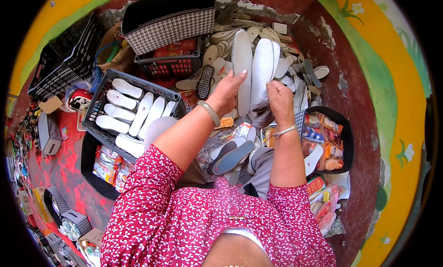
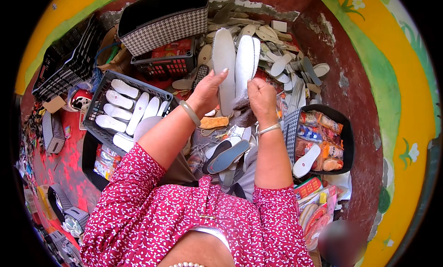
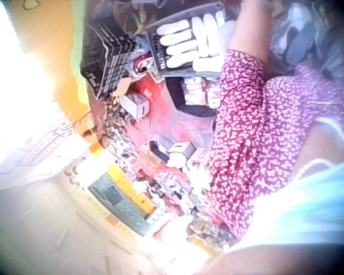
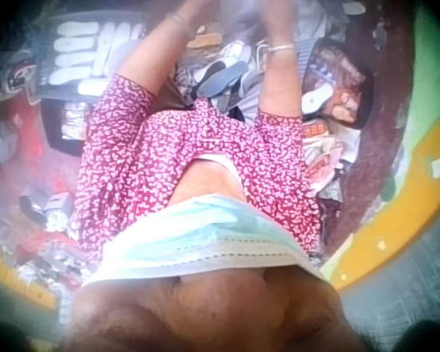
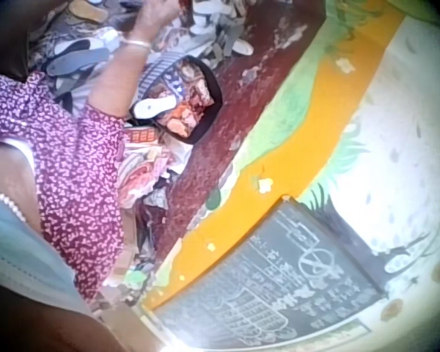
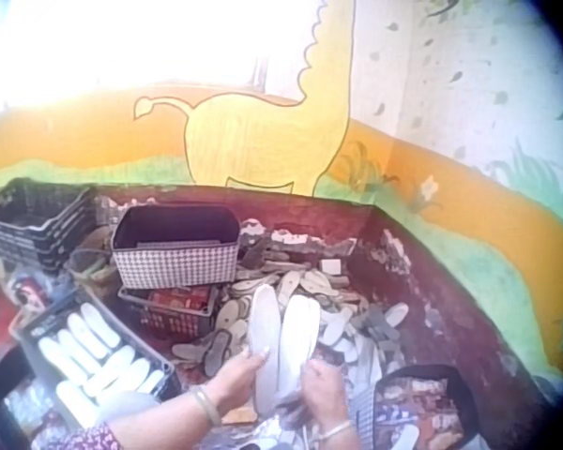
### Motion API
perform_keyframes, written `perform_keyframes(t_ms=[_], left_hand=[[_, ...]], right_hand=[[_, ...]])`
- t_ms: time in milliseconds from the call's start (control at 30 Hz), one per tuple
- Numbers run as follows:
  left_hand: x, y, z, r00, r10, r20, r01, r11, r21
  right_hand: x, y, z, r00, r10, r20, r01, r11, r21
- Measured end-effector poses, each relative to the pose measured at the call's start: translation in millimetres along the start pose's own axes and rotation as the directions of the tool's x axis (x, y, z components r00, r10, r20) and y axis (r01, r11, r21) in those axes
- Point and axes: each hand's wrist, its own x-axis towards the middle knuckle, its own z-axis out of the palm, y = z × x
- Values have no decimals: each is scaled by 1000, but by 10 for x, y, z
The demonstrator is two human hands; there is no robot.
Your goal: The person picks up shoe insoles from a large pile on the floor, wipes each one with a cloth, and then places them into plastic packaging bags. They organize the packaged insoles into a black plastic crate.
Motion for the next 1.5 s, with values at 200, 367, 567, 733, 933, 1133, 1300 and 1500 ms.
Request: perform_keyframes(t_ms=[200,367,567,733,933,1133,1300,1500], left_hand=[[72,82,-99,998,-52,-37,54,996,69],[90,194,-138,1000,-12,-19,14,994,110],[33,301,-166,999,-32,37,27,990,139],[-9,317,-107,998,-33,53,27,992,121],[24,199,-155,990,-93,106,80,990,118],[-21,67,-64,977,-140,163,121,986,119],[31,-38,-162,991,-76,114,55,983,174],[38,-29,-130,994,-81,75,71,989,132]], right_hand=[[36,46,-151,990,-46,-135,50,998,25],[24,74,-370,999,47,-4,-37,843,537],[-20,20,-628,979,4,202,-157,644,749],[-46,28,-609,976,16,218,-186,584,790],[-17,7,-407,954,6,300,-238,624,744],[-2,-61,-91,944,41,328,-260,704,661],[-3,-22,17,960,-20,278,-142,822,552],[-23,-42,42,970,-35,239,-103,834,543]])
